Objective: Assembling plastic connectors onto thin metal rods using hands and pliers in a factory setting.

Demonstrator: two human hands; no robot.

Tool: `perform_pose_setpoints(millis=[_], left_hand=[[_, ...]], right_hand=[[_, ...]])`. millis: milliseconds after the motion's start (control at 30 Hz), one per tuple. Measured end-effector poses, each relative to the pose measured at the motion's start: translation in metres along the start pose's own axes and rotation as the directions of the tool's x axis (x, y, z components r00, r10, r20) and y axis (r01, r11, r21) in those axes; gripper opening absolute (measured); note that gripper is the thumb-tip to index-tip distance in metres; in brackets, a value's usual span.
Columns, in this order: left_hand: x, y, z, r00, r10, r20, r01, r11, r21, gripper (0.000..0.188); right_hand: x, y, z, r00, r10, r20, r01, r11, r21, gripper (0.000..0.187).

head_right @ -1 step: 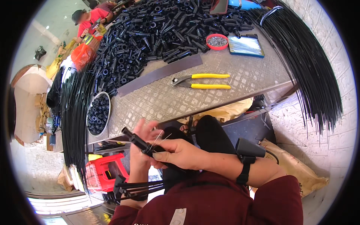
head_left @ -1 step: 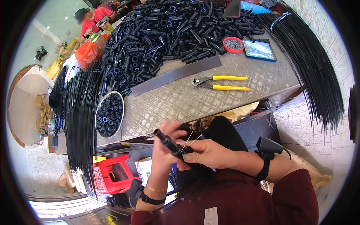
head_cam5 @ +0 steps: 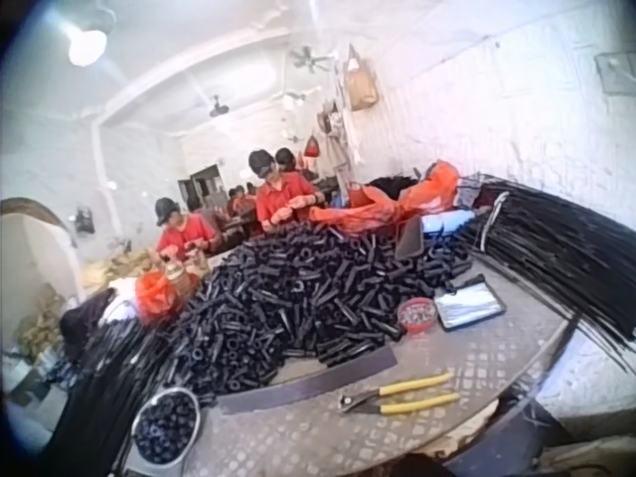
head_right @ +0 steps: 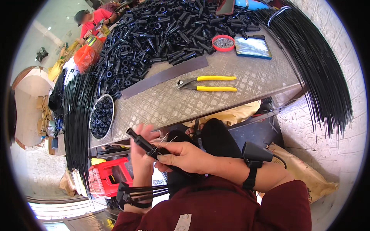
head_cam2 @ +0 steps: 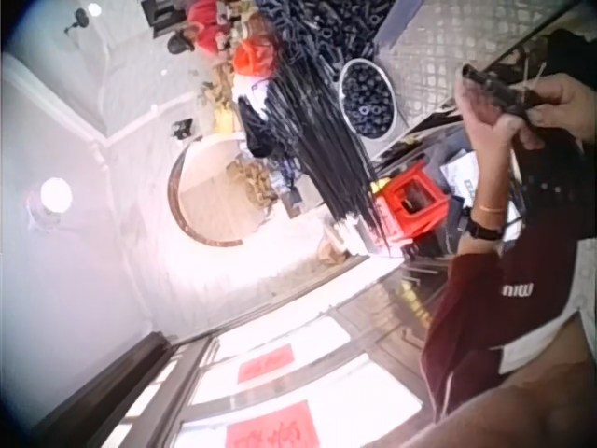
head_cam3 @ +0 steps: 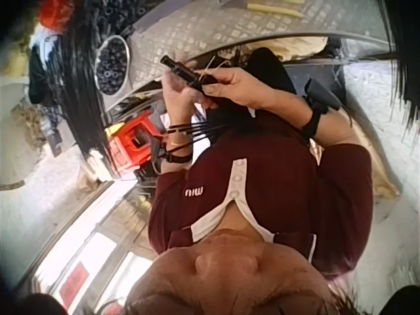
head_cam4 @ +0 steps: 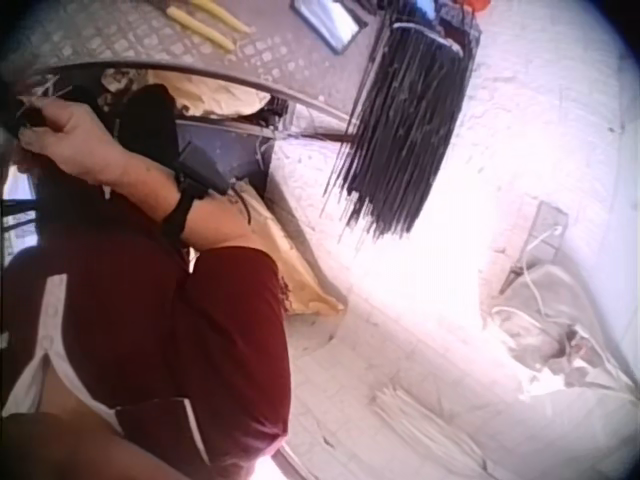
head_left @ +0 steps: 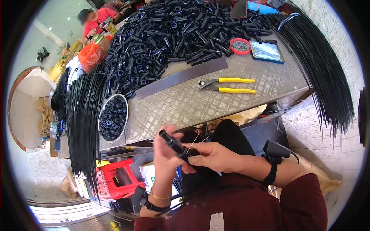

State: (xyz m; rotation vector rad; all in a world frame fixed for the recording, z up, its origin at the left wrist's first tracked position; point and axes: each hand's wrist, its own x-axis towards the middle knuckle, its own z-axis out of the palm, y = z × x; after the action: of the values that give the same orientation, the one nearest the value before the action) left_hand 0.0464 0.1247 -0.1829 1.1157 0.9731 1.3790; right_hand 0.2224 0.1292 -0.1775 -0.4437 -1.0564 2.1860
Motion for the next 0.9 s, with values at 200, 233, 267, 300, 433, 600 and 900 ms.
perform_pose_setpoints(millis=[200,233,267,300,433,600,900], left_hand=[[-0.054,0.079,0.017,0.899,0.31,0.31,-0.42,0.813,0.403,0.02],[-0.064,0.09,0.021,0.914,0.152,0.376,-0.343,0.784,0.517,0.023],[-0.065,0.087,0.027,0.921,0.108,0.373,-0.318,0.762,0.564,0.018],[-0.069,0.085,0.032,0.935,0.072,0.348,-0.28,0.751,0.598,0.013],[-0.047,0.062,0.032,0.991,0.109,0.08,-0.119,0.983,0.141,0.036],[-0.03,0.064,0.027,0.991,0.124,-0.057,-0.078,0.858,0.508,0.026],[-0.024,0.072,0.016,1.0,0.012,0.004,-0.012,0.781,0.624,0.021]], right_hand=[[-0.003,-0.004,-0.002,0.999,0.053,-0.006,-0.053,0.998,0.025,0.05],[-0.002,-0.004,-0.001,0.999,0.049,-0.014,-0.049,0.999,0.017,0.05],[-0.003,-0.003,0.0,0.998,0.052,-0.031,-0.051,0.999,0.015,0.05],[-0.004,-0.002,0.002,0.998,0.052,-0.046,-0.051,0.999,0.013,0.05],[-0.003,0.004,0.009,0.991,-0.083,-0.107,0.076,0.995,-0.066,0.049],[0.0,0.012,0.021,0.943,-0.294,-0.158,0.22,0.903,-0.37,0.044],[-0.013,0.008,0.029,0.944,-0.23,-0.235,0.066,0.833,-0.549,0.027]])
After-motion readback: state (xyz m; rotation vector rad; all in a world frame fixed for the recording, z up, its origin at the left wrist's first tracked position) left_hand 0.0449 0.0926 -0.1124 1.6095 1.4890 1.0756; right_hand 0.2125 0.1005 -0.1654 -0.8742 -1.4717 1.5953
